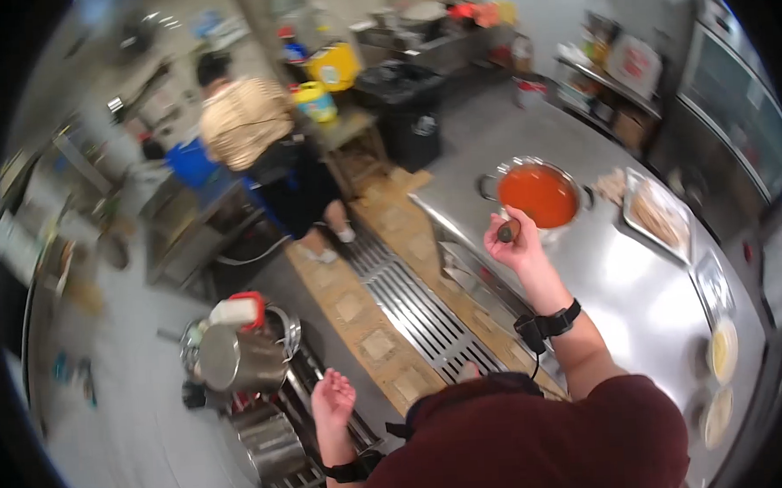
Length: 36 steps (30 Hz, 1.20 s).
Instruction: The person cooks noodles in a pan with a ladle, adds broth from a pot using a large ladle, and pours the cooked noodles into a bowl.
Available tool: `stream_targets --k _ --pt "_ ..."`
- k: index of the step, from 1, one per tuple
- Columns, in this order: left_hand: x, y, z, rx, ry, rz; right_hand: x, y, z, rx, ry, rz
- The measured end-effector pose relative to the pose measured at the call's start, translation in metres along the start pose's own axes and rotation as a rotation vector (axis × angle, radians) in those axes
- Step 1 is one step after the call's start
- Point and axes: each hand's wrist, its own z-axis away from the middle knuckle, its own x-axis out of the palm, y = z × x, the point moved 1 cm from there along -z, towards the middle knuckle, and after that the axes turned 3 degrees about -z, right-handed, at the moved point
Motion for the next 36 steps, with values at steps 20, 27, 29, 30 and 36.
stream_targets --k 20,27,29,30,36 --pt "0.296 -0.090 -0.418 -0.747 -0.510 -0.797 0.048 0.026 0.126 -0.400 0.482 0.492" --pt "0.359 -0.168 -0.447 -0.896 -0.732 -1.104 0.098 0.083 0.096 -0.604 0.766 0.462" --pt "0.361 -0.186 -0.453 -0.878 -0.808 -1.165 0.110 0.095 0.088 -0.630 0.830 0.482" --pt "0.362 -0.193 -0.455 -0.860 -0.847 -1.193 0.115 0.100 0.086 -0.641 0.857 0.496" --pt "0.361 -0.199 -0.457 -0.824 -0.920 -1.259 0.138 0.125 0.076 -0.663 0.967 0.574"
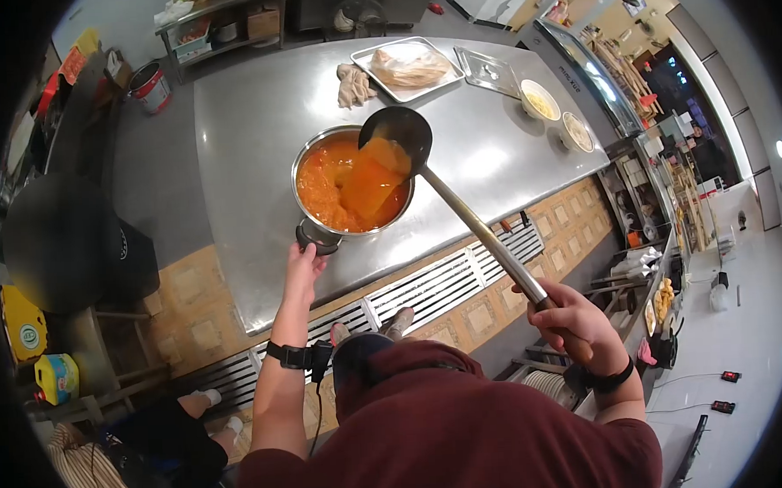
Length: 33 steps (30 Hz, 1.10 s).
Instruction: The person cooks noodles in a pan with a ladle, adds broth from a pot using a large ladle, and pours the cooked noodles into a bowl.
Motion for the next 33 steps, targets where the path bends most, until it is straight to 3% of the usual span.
stream_targets --k 8,11,14,15,22,33 --pt "-0.001 -0.006 -0.003 0.065 0.050 -0.102 0.015 0.019 0.011 -0.067 0.113 0.164" --pt "0.003 -0.003 -0.006 0.112 0.077 -0.160 0.009 0.037 0.001 -0.120 0.194 0.522" --pt "0.005 -0.002 0.001 0.132 0.090 -0.177 0.005 0.060 -0.020 -0.413 0.303 0.922" --pt "0.006 0.000 0.002 0.143 0.090 -0.175 0.008 0.059 -0.025 -0.337 0.335 0.928" --pt "0.003 -0.010 -0.004 0.207 0.132 -0.253 -0.005 0.070 -0.061 -0.234 0.217 0.801" --pt "0.006 -0.011 -0.005 0.197 0.167 -0.255 -0.011 0.041 -0.087 0.079 -0.117 -0.136"
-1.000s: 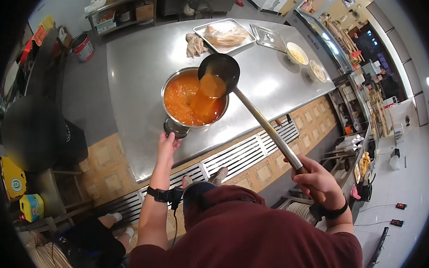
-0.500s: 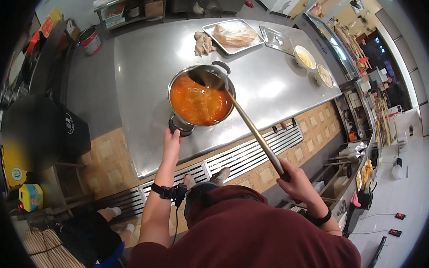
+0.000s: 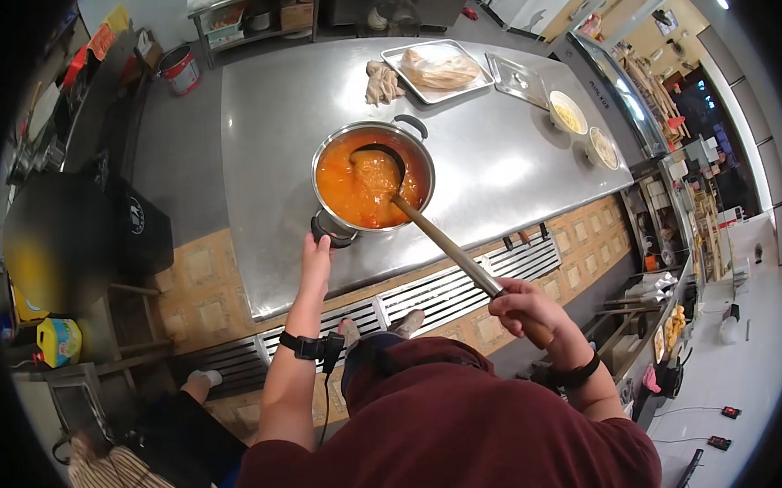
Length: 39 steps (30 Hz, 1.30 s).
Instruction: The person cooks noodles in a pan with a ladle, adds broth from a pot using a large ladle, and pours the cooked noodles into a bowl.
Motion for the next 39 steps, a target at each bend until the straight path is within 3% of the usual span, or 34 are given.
stream_targets --k 3,7,23,32,39 --pt "0.001 -0.001 0.000 0.004 0.008 0.001 -0.009 -0.007 0.000 0.017 -0.123 -0.225" --pt "0.001 0.002 0.002 0.013 0.023 -0.017 -0.004 -0.006 0.014 -0.004 -0.129 -0.185" --pt "0.001 0.007 0.003 -0.026 0.013 -0.038 -0.004 0.006 0.065 -0.156 0.121 0.248" --pt "0.001 0.007 0.003 -0.027 0.002 -0.040 0.000 0.018 0.056 -0.367 0.315 0.750" --pt "0.000 0.004 0.001 -0.017 0.010 -0.065 0.005 0.014 0.035 -0.243 0.285 0.692"
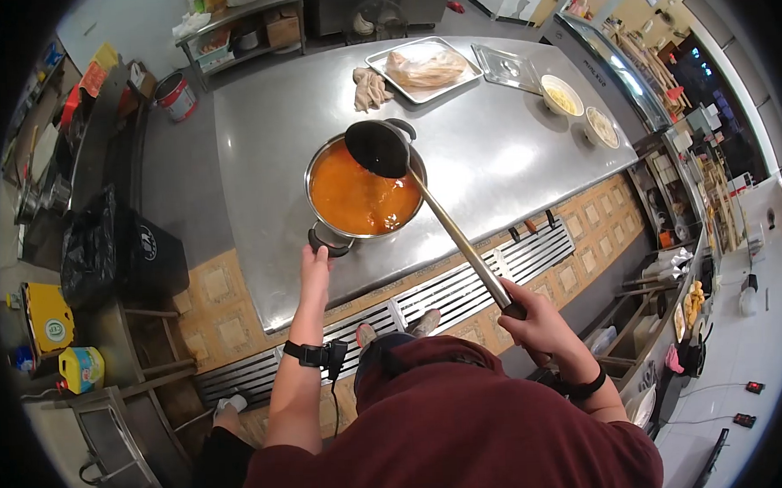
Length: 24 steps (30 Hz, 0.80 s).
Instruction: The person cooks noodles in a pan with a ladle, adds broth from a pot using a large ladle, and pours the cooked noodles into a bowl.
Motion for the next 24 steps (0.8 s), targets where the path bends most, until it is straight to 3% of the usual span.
stream_targets --k 8,18,24 --pt "0.000 0.002 0.004 0.009 -0.012 0.008 0.000 0.011 -0.013 0.028 -0.110 -0.131" --pt "-0.001 0.000 0.001 0.011 -0.017 -0.021 -0.030 -0.012 -0.005 0.196 -0.301 -0.953" --pt "-0.001 -0.001 -0.001 -0.006 -0.028 -0.018 -0.038 -0.011 0.012 0.153 -0.317 -1.005"
